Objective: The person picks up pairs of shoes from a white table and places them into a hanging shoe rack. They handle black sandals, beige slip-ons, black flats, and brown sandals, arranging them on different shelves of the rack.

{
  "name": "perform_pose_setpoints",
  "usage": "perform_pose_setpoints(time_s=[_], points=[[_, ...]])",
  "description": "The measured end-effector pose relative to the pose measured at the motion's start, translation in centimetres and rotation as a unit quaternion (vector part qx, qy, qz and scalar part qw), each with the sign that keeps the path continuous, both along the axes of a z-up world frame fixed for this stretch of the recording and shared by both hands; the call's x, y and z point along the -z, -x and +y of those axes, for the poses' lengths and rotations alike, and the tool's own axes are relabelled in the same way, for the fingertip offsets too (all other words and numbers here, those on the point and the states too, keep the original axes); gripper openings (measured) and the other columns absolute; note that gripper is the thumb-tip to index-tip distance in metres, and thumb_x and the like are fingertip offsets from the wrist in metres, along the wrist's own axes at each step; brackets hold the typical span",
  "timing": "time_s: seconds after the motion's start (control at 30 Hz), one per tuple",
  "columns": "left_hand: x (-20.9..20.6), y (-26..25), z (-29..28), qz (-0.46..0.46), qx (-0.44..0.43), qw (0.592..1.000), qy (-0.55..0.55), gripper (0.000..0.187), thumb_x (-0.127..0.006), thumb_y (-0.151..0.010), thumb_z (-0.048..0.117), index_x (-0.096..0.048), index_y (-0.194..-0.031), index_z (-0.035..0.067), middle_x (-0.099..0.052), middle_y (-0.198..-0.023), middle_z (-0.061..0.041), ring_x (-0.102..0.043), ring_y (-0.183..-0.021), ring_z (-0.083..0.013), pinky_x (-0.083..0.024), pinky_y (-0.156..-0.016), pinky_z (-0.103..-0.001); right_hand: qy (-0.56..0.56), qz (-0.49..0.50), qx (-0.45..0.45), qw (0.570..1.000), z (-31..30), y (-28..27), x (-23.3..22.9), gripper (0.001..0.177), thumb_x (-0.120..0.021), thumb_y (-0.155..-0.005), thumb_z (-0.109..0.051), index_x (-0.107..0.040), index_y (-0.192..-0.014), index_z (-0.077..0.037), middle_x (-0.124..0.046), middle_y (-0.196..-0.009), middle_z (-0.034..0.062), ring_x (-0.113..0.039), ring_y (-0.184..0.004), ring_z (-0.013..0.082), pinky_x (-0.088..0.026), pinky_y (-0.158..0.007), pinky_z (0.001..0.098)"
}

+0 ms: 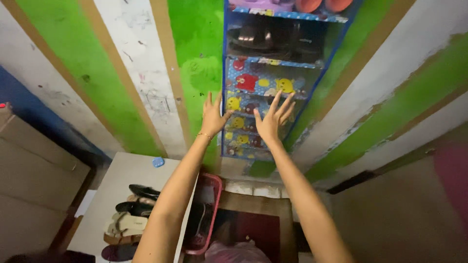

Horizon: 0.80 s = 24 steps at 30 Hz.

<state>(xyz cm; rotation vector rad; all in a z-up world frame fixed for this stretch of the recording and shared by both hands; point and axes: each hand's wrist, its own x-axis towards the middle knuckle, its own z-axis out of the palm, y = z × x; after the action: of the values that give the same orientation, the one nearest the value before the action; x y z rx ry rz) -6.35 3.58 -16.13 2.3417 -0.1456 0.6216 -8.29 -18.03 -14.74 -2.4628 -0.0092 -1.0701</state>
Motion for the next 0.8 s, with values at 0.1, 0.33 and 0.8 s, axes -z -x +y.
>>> perform_pose_setpoints(time_s=[0.1,0.33,0.8], points=[[2.5,0.3,0.7,0.051,-0.014,0.998,-0.028,0.088,-0.083,-0.082,0.050,-0.044,-0.156,0.024,-0.031,-0.158,-0.031,-0.044,-0.138,-0.0553,-0.036,-0.116,-0.061,-0.060,0.065,-0.083,0.993,2.2,2.4,0.2,0.107,-0.081,-0.092,-0.024,-0.007,-0.170,-0.019,0.019,-0.169,0.0192,0.001,-0.149,0.0596,-0.019,-0.113,0.0763],[4.8,5.1,2.1,0.084,0.004,0.996,-0.036,0.086,-0.080,-0.085,0.049,-0.044,-0.156,0.018,-0.020,-0.162,-0.035,-0.037,-0.142,-0.0562,-0.030,-0.120,-0.061,-0.050,0.163,-0.171,0.970,5.2,4.4,3.5,0.092,-0.071,-0.099,-0.030,-0.012,-0.168,-0.018,0.011,-0.170,0.0204,0.000,-0.150,0.0582,-0.018,-0.114,0.0748],[7.9,9.5,8.1,0.159,-0.066,0.981,-0.084,0.095,-0.071,-0.090,0.057,-0.032,-0.161,0.007,-0.008,-0.168,-0.031,-0.010,-0.156,-0.0458,-0.018,-0.124,-0.061,0.044,0.190,-0.275,0.941,12.5,3.3,11.4,0.067,-0.062,-0.102,-0.043,-0.043,-0.157,-0.010,-0.025,-0.168,0.0176,-0.022,-0.151,0.0503,-0.022,-0.120,0.0630]])
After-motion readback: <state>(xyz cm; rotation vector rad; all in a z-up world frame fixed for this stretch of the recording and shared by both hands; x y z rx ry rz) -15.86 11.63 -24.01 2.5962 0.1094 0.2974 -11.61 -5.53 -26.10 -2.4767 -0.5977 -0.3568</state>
